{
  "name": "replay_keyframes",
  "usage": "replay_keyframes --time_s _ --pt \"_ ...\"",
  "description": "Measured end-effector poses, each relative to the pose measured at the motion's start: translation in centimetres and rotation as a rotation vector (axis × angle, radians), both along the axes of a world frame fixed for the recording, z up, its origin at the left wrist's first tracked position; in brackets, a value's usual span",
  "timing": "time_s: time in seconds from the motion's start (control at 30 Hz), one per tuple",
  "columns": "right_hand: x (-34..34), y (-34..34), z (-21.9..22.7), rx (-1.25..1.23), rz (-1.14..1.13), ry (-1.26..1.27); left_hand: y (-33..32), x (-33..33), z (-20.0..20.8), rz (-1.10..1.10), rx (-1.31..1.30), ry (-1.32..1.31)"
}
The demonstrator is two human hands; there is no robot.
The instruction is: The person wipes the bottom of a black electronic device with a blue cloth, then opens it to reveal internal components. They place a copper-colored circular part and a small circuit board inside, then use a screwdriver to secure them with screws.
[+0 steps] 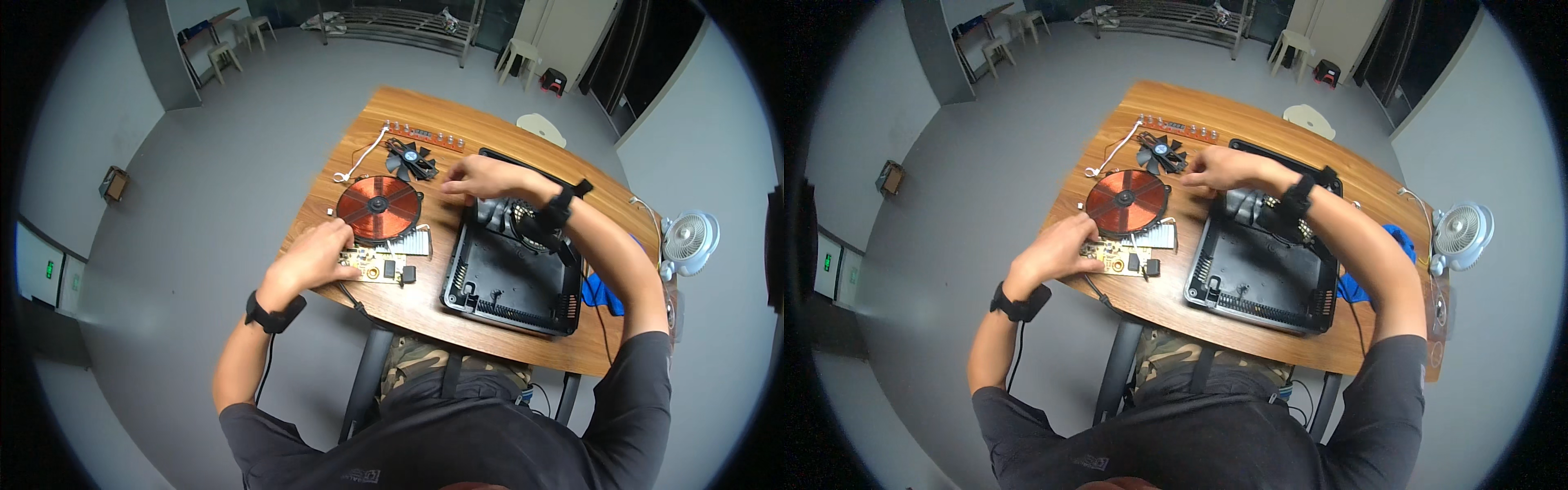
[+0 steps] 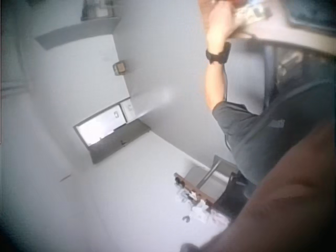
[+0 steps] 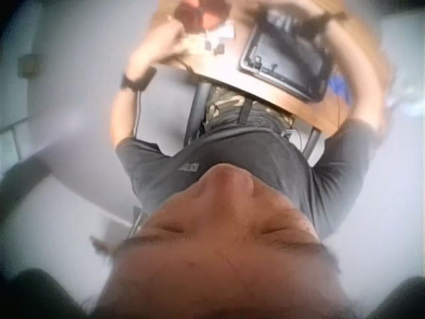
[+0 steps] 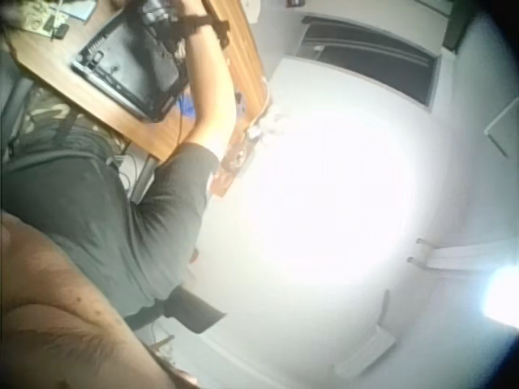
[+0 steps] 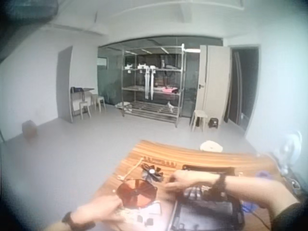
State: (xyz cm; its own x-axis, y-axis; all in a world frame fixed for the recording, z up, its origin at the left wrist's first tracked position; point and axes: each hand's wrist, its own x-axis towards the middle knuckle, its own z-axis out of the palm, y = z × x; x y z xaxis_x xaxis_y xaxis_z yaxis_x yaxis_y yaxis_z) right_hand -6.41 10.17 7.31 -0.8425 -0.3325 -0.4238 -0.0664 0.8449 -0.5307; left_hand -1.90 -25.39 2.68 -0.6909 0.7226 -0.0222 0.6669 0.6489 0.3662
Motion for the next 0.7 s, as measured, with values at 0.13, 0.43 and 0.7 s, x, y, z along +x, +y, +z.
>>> replay_keyframes --time_s 0.13,0.43,0.7 --pt "-2.7 -3.3 -2.7 -0.147 -0.116 -0.057 -0.1 0.9 -1.5 0.023 -0.073 0.071" --pt "-4.9 -5.2 -6.7 -0.092 -0.161 -0.070 0.4 2.0 -1.8 0.034 -0.123 0.113" --pt "-6.0 -3.0 -8.3 -0.377 -0.326 -0.318 1.1 2.7 -2.4 0.026 -0.091 0.103"
